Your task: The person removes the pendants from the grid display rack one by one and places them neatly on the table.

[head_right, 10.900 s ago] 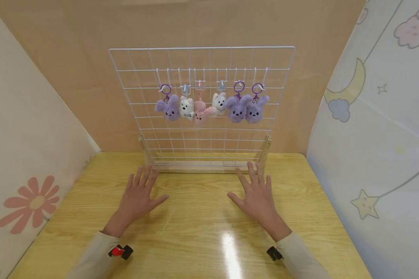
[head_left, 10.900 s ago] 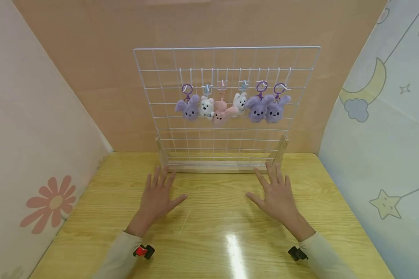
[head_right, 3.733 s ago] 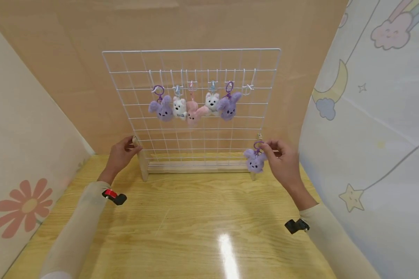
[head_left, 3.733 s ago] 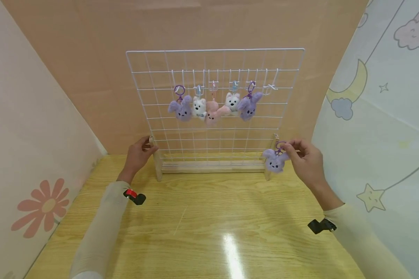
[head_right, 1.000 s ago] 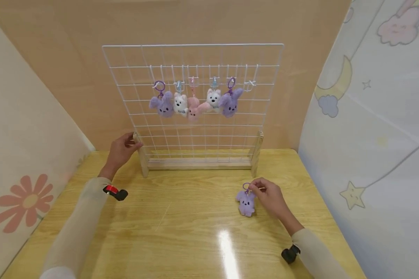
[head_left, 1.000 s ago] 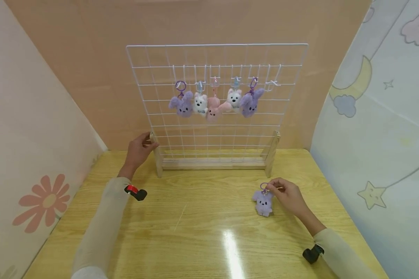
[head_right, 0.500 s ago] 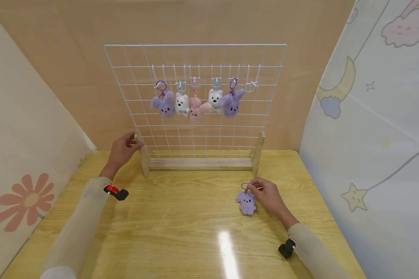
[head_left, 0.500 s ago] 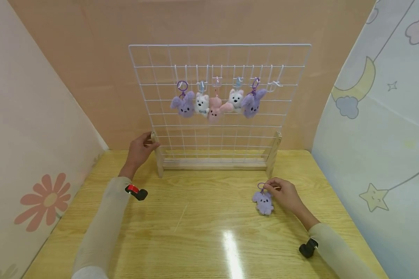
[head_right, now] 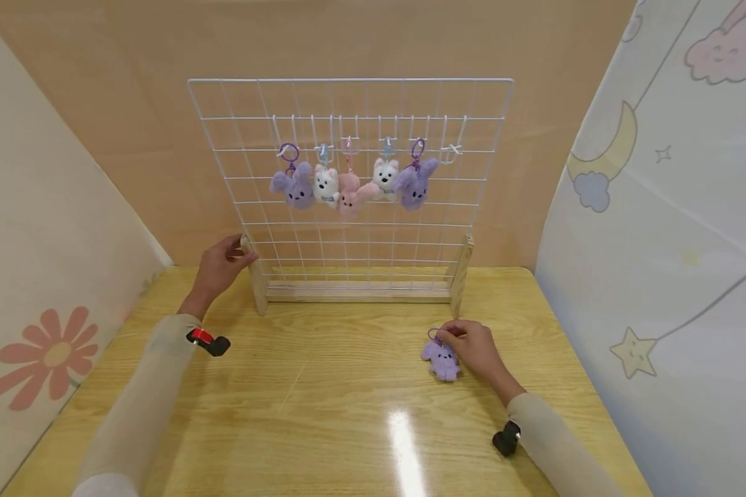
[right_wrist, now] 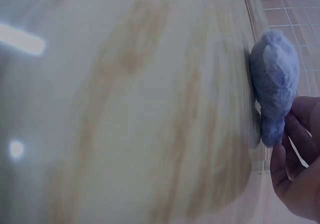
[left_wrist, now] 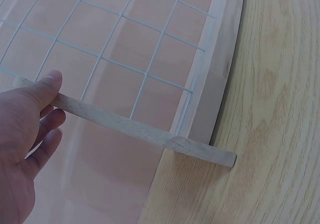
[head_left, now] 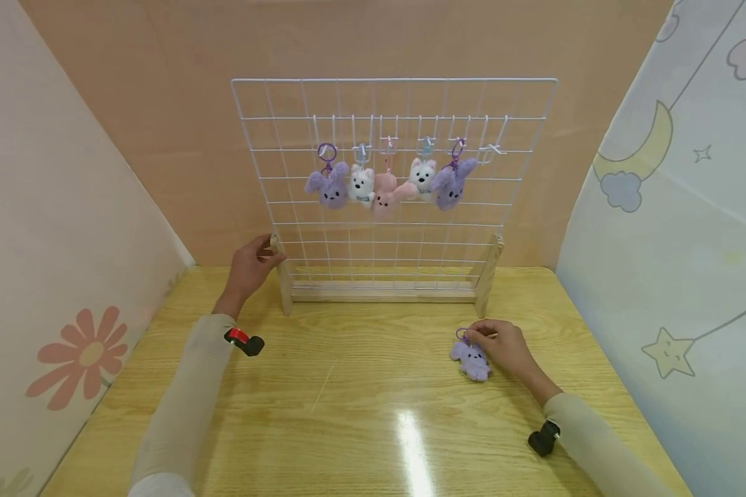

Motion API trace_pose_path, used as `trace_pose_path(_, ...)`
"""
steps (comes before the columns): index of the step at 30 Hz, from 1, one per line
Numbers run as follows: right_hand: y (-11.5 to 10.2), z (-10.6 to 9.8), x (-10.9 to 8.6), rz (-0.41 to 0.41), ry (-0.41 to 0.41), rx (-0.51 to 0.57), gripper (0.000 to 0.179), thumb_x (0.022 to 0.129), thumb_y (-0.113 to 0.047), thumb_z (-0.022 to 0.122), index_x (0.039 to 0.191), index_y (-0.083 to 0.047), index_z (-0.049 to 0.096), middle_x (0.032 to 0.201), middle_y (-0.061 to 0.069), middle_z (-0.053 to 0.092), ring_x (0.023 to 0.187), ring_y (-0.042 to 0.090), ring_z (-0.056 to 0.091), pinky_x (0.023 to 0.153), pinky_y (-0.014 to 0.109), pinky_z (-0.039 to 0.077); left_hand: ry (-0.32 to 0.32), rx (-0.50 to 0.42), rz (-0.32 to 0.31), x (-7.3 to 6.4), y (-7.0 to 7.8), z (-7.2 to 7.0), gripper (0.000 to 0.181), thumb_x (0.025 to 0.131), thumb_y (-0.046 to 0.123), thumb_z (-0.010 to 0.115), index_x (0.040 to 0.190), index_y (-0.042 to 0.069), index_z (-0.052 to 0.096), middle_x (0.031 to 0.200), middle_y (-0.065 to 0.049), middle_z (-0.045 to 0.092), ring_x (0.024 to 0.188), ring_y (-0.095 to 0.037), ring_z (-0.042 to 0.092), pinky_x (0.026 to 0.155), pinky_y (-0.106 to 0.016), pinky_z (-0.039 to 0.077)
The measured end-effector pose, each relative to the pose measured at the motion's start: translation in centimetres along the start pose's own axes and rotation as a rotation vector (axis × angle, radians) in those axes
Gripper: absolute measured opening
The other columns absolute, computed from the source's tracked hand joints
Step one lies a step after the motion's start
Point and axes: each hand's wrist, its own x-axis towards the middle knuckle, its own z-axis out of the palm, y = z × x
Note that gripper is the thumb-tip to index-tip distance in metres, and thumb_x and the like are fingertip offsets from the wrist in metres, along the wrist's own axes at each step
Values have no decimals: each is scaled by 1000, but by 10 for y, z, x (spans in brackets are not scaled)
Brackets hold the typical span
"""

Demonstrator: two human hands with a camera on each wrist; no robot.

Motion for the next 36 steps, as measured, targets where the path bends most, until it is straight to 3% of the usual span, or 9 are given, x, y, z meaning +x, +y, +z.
trace_pose_path(9,-1,-2,1,55,-21,-12,13,96,-25,74,96,-15,82,92,-2,78,85,16,71,69,24,55,2,-11,2,1,0,1,60,99,26,71,150,2,50,136,-27,62,113,-42,66,90,-58,57)
trace_pose_path(17,-10,-13,3,53,-26,-36,14,96,-23,75,101,-12,80,97,2,78,92,23,70,65,26,54,-4,-3,4,3,1,2,60,99,24,72,150,1,49,137,-27,61,114,-43,65,92,-58,56)
trace_pose_path(25,-33,-39,7,-16,-23,-45,27,97,-28,73,111,-6,78,104,8,78,91,24,73,75,31,60,-9,1,-6,1,1,0,60,99,20,71,151,1,48,137,-27,61,115,-43,65,92,-59,55)
trace_pose_path(36,-82,-87,19,-128,114,-84,28,99,-27,71,117,-6,76,106,11,77,91,27,71,72,16,53,-15,-11,3,0,1,-1,59,99,20,72,149,1,49,138,-28,60,114,-44,65,91,-60,56)
